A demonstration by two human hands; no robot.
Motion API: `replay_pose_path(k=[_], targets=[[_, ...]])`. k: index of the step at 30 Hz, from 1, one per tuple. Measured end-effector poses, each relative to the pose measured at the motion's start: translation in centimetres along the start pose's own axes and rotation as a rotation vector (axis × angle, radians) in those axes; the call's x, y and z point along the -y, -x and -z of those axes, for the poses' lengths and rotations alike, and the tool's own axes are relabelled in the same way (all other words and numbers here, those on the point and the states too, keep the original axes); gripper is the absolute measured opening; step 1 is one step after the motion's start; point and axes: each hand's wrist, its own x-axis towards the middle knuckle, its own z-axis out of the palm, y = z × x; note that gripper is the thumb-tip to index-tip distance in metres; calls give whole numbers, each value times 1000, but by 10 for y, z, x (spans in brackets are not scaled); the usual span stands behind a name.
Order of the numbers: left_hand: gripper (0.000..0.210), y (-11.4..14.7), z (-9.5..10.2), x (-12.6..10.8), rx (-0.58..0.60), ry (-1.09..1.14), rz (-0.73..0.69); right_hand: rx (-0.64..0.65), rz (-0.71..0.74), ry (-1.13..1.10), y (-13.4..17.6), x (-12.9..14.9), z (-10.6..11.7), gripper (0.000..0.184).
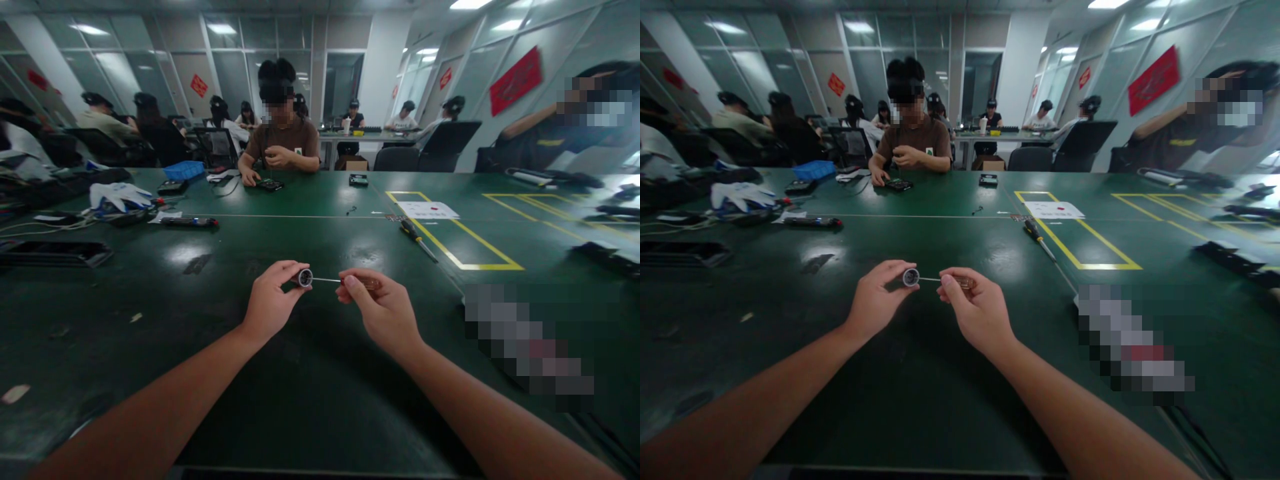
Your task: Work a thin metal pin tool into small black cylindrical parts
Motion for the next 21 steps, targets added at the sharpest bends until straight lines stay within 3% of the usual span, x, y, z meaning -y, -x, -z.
replay_pose_path(k=[17, 21], targets=[[37, 0, -1, 1, -15, -14, -2, -5, 19, 97, 4, 0, -2, 32], [38, -1, -1, 3, -34, -36, -12, 41, -34, -12, 1, -2, -3, 30]])
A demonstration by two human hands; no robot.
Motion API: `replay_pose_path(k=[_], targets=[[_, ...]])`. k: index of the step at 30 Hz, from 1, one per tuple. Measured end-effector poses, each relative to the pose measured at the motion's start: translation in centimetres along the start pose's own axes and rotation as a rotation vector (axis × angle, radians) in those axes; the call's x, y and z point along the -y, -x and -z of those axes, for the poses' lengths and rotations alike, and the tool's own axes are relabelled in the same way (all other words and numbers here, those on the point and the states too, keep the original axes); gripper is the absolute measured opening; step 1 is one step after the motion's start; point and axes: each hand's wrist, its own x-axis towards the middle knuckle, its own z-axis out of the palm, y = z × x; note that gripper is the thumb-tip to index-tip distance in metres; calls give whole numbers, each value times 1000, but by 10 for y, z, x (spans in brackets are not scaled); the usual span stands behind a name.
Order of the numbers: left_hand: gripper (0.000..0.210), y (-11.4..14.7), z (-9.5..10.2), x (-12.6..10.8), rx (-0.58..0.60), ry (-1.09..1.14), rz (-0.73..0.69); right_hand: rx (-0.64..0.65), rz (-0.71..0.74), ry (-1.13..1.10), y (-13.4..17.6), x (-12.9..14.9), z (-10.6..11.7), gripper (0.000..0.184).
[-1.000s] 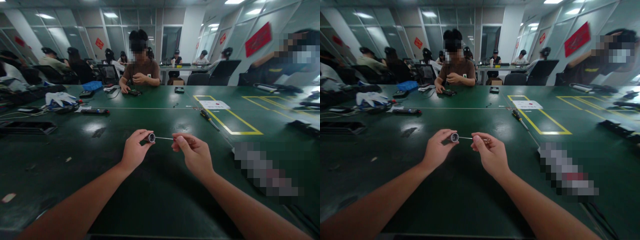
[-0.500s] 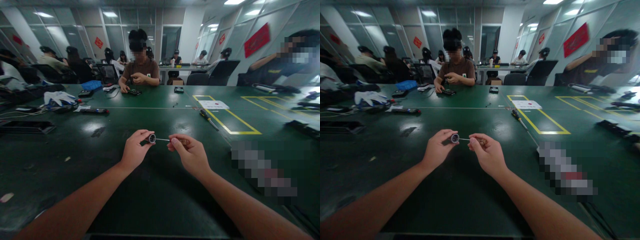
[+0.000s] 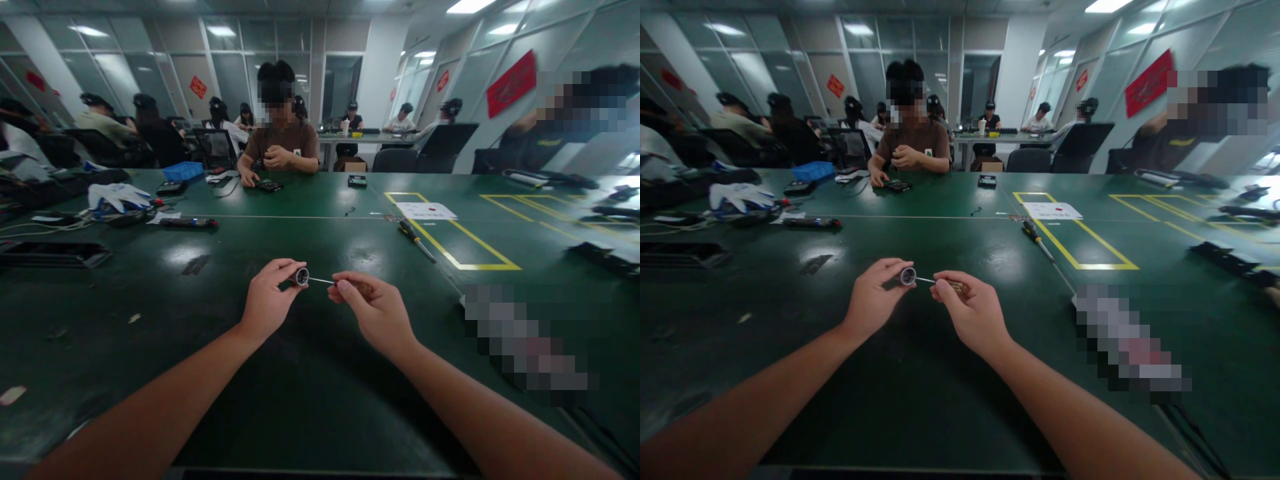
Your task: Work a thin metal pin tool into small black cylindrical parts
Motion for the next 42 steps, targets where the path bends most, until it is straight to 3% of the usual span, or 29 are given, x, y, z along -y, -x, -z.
replay_pose_path(k=[7, 23, 31, 42], targets=[[38, -1, 2, 4, -28, -5, -7, -22, -57, -230, -5, -1, 2, 28], [39, 1, -1, 4, -23, -4, 14, -7, 55, 92, 3, -1, -2, 29], [36, 1, -3, 9, -38, 44, 13, 31, 223, 383, 10, 0, -2, 23], [35, 2, -2, 9, -42, 54, 5, -54, 384, 523, 11, 15, -1, 17]])
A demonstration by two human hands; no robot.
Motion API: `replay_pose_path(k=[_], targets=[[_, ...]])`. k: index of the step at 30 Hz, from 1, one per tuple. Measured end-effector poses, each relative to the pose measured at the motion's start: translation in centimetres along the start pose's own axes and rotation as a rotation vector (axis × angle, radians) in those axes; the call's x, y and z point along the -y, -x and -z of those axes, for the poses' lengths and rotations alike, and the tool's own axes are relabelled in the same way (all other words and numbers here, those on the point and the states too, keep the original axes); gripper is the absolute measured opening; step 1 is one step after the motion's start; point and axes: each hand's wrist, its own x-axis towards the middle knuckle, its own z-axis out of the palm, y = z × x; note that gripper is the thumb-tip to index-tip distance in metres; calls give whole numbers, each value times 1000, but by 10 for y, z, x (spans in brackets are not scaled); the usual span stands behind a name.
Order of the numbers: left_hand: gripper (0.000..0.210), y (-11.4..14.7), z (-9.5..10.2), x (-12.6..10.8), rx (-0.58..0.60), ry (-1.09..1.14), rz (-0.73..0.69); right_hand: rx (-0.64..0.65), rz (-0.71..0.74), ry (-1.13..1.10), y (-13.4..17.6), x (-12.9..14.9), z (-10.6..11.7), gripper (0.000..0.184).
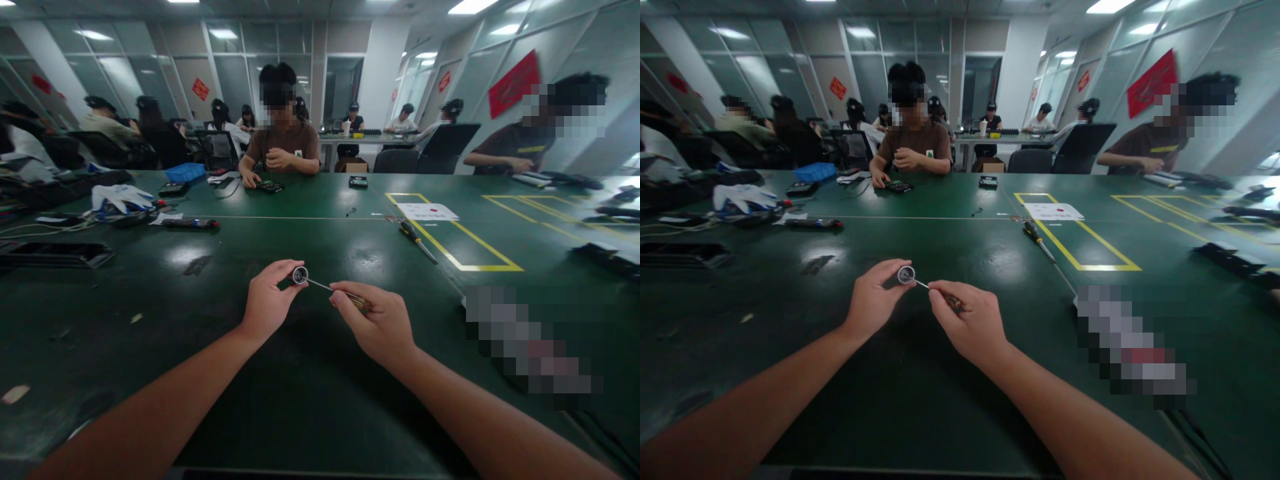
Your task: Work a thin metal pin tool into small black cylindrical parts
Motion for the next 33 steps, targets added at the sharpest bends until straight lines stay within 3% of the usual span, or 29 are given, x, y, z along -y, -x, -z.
replay_pose_path(k=[16, 24, 33], targets=[[36, 1, -1, -2, 7, -1, -9, 46, 0, 15, -1, -3, -3, 18], [34, -1, 0, -2, -5, 6, 23, -22, 64, 11, 2, 3, 3, 18], [35, 0, 1, -4, 12, -8, -7, -2, 44, 29, -1, 1, -1, 17]])
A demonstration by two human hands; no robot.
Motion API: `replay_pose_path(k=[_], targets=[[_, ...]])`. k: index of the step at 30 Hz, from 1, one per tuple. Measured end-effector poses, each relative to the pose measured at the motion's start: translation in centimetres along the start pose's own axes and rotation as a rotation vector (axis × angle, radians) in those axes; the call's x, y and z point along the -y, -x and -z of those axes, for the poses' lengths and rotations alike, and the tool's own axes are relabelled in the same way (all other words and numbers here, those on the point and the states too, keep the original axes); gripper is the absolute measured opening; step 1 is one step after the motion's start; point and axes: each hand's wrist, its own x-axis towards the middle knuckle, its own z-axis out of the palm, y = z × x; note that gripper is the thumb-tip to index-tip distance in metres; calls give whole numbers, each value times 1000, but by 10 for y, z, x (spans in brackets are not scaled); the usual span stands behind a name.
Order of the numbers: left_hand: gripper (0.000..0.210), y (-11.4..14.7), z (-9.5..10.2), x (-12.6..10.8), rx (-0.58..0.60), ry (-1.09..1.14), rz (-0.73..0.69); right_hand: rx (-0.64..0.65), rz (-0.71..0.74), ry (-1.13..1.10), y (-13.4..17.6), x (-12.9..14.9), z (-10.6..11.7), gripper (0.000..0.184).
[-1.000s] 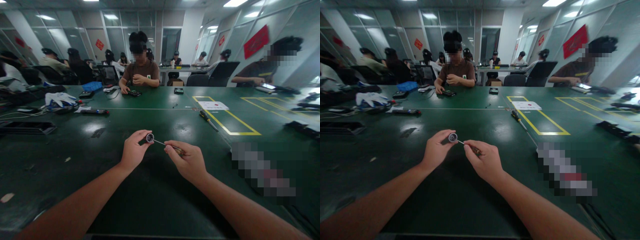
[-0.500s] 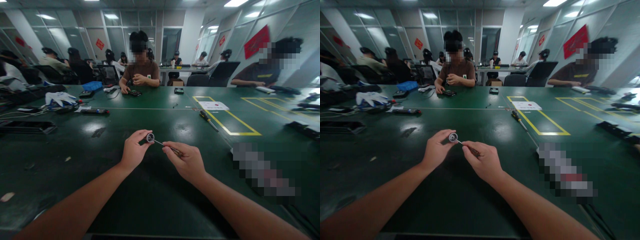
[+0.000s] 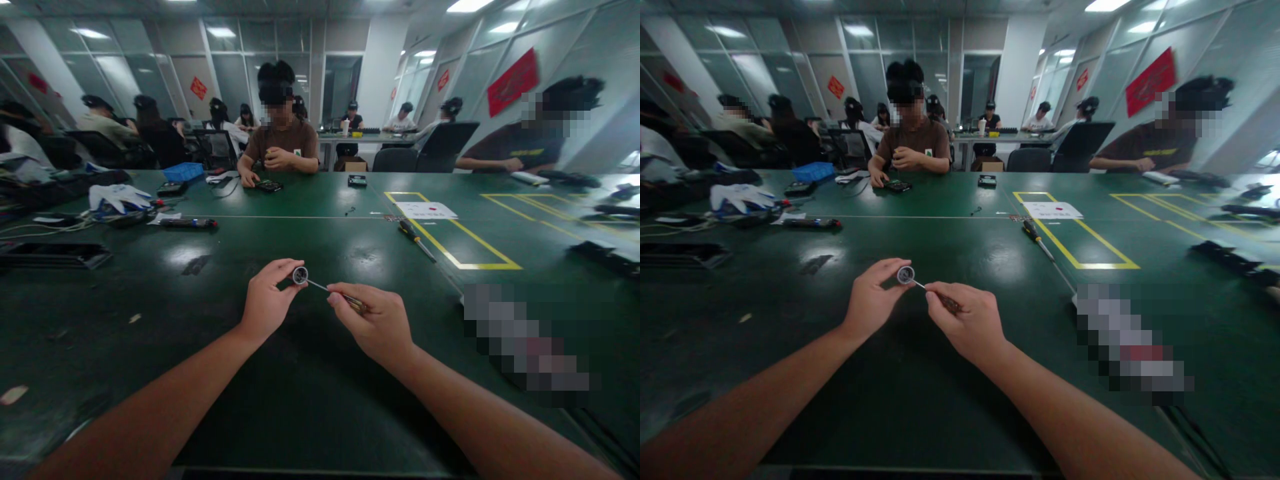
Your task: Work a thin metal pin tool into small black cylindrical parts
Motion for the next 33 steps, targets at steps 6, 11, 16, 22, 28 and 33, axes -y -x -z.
replay_pose_path(k=[6, 11, 16, 22, 28, 33], targets=[[36, 1, -1, -2, 5, 10, -3, 3, 0, -8, 1, -2, -1, 16], [36, 1, 0, -2, -4, 5, -16, 41, 52, -5, 1, -3, -2, 17], [34, 0, 1, -1, -9, -1, -7, 10, 126, -16, 4, 2, 2, 18], [35, 0, 1, -1, -8, -5, -3, -13, 131, 31, 3, 4, 4, 17], [36, 0, 0, -2, -2, 6, -12, -3, 78, 40, 1, -1, 0, 16], [35, 1, 0, -3, 3, -10, -24, -3, 41, 45, 1, -2, 0, 16]])
